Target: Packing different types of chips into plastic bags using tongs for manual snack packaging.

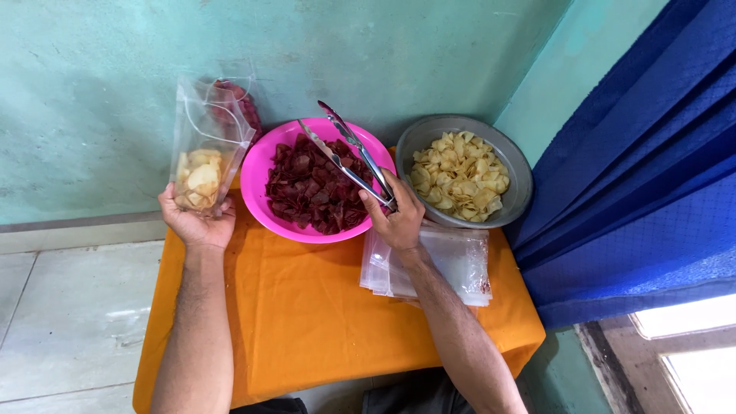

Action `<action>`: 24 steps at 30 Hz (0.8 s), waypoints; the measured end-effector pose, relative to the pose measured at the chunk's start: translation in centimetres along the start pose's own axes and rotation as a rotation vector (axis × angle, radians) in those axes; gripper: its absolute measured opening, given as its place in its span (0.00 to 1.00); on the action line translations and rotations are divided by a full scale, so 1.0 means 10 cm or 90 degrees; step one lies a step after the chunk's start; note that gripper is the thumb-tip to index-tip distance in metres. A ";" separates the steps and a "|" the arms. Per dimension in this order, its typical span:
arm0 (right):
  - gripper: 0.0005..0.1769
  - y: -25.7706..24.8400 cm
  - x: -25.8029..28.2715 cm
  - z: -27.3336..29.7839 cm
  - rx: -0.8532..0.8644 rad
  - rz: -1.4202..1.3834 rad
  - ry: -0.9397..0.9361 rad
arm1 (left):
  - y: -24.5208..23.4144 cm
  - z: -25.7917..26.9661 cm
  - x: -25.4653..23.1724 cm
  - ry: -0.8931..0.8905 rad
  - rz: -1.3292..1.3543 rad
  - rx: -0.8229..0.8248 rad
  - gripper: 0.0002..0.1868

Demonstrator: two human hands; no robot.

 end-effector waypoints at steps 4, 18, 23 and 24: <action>0.22 0.00 0.00 -0.01 0.008 -0.011 0.006 | 0.06 0.08 0.01 -0.004 0.004 -0.018 0.29; 0.22 0.01 -0.09 0.05 0.013 -0.006 0.033 | 0.10 0.09 0.04 -0.019 0.003 0.005 0.31; 0.22 0.02 -0.07 0.02 0.018 -0.002 0.034 | 0.07 0.06 0.06 -0.018 0.007 -0.001 0.31; 0.22 0.02 -0.06 0.02 0.020 0.003 0.030 | 0.08 0.08 0.06 -0.020 0.006 -0.003 0.31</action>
Point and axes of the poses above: each hand's wrist, its own z-axis away from the middle knuckle, its own y-axis out of the palm, x = y × z, the point moved 7 cm from there along -z, towards the middle knuckle, and after that the axes turned 1 degree about -x, right-handed, at the moved point
